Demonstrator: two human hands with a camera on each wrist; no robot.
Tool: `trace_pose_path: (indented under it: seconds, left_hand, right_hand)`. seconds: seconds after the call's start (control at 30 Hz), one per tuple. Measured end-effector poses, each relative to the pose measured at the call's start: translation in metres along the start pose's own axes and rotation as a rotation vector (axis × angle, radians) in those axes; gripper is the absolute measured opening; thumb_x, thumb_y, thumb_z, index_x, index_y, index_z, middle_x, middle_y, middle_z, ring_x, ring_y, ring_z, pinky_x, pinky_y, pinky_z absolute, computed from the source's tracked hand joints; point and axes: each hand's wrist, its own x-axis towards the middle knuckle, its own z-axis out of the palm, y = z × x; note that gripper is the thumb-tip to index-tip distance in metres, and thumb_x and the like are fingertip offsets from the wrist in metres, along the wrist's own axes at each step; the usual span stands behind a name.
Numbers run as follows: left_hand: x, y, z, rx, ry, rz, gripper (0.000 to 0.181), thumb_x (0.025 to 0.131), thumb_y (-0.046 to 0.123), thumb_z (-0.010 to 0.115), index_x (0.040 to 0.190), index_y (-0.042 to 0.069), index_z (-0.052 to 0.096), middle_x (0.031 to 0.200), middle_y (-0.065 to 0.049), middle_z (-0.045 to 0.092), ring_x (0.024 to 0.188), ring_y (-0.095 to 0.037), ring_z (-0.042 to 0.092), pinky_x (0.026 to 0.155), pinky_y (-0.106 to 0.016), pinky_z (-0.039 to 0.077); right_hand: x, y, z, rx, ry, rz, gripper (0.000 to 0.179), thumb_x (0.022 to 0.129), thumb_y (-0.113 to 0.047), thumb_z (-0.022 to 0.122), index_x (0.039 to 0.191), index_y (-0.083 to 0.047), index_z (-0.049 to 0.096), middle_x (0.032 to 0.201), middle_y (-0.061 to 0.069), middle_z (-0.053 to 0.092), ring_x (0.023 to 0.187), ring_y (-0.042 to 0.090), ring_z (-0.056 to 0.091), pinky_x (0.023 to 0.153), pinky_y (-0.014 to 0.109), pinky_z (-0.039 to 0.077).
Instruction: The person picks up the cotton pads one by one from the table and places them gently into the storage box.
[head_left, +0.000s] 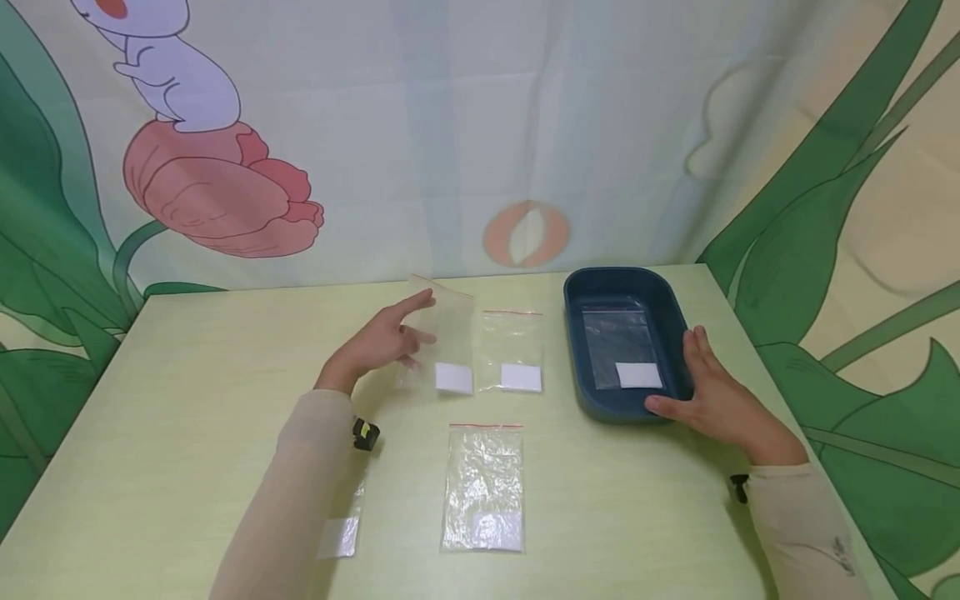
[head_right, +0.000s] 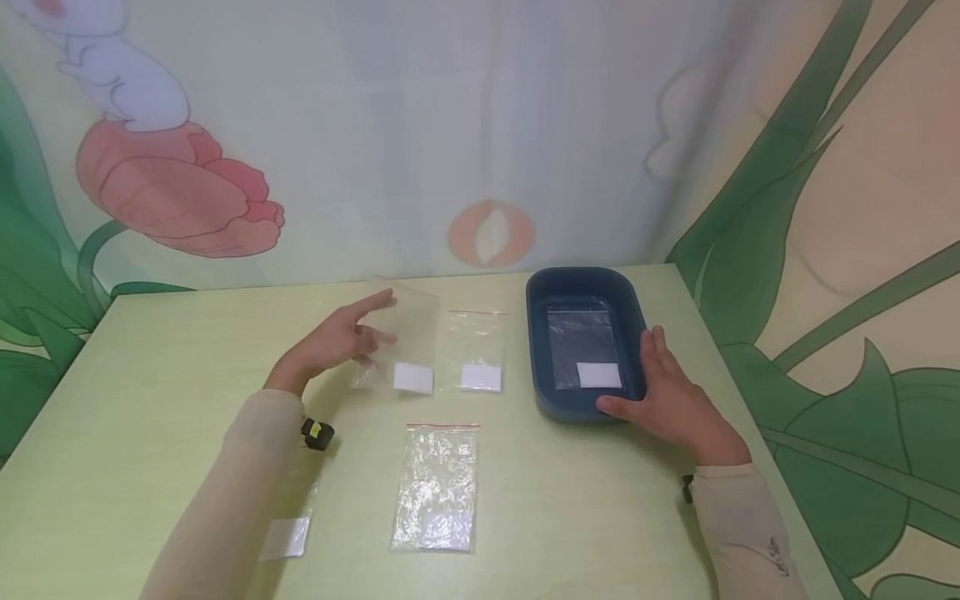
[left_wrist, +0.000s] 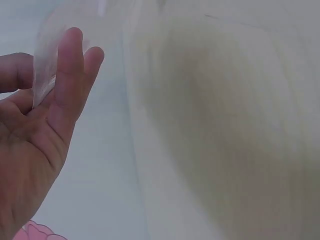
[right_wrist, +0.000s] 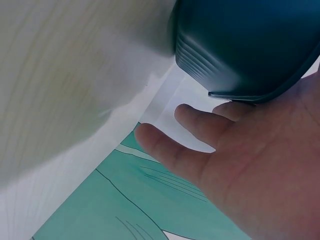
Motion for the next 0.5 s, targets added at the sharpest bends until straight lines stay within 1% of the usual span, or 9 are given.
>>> trace_pose_path:
  seconds: [0.1,0.2,0.33,0.4,0.47,0.5]
  left_hand:
    - [-0.004,0.011,0.001,0.02,-0.011,0.022,0.082,0.09,-0.013,0.039,0.164,0.016,0.018,0.165,-0.001,0.025,0.106,-0.034,0.069,0.093,-0.048,0.051]
    - [-0.007,0.021,0.001,0.028,-0.026,0.044,0.084,0.091,-0.014,0.041,0.164,0.02,0.017,0.166,0.003,0.023,0.105,-0.031,0.07,0.096,-0.048,0.05]
    - [-0.011,0.033,0.004,0.031,-0.049,0.086,0.086,0.093,-0.014,0.045,0.164,0.024,0.016,0.166,0.007,0.021,0.111,-0.027,0.068,0.092,-0.044,0.053]
    - [-0.012,0.039,0.005,0.032,-0.06,0.111,0.087,0.093,-0.014,0.046,0.164,0.025,0.014,0.166,0.007,0.02,0.11,-0.028,0.068,0.089,-0.041,0.054]
    - [-0.014,0.046,0.006,0.016,-0.073,0.132,0.088,0.094,-0.014,0.047,0.164,0.026,0.012,0.167,0.008,0.018,0.115,-0.027,0.066,0.087,-0.04,0.055]
    - [-0.014,0.05,0.007,0.009,-0.076,0.139,0.088,0.094,-0.013,0.047,0.164,0.026,0.011,0.167,0.007,0.017,0.113,-0.027,0.067,0.086,-0.04,0.054]
  right_hand:
    - [0.0,0.001,0.0,-0.006,-0.002,0.004,0.124,0.089,-0.06,0.069,0.156,0.001,-0.016,0.162,0.021,-0.024,0.143,0.058,0.011,0.106,0.07,0.024]
    - [0.0,0.001,0.001,-0.011,-0.003,0.006,0.124,0.089,-0.06,0.068,0.157,0.0,-0.016,0.162,0.021,-0.024,0.143,0.058,0.012,0.106,0.07,0.025]
    - [0.001,0.001,0.0,-0.017,-0.004,0.011,0.124,0.089,-0.061,0.068,0.157,0.0,-0.016,0.162,0.02,-0.025,0.143,0.057,0.012,0.106,0.071,0.024]
    - [0.001,0.001,0.0,-0.019,-0.004,0.013,0.123,0.089,-0.062,0.067,0.157,0.0,-0.016,0.162,0.019,-0.025,0.143,0.057,0.013,0.106,0.071,0.025]
    - [0.002,0.001,0.0,-0.02,-0.004,0.01,0.123,0.089,-0.062,0.067,0.157,0.0,-0.016,0.162,0.018,-0.026,0.143,0.057,0.013,0.106,0.071,0.025]
    - [0.002,0.001,0.0,-0.02,-0.004,0.009,0.123,0.089,-0.061,0.067,0.157,0.0,-0.016,0.162,0.018,-0.026,0.143,0.057,0.013,0.106,0.071,0.025]
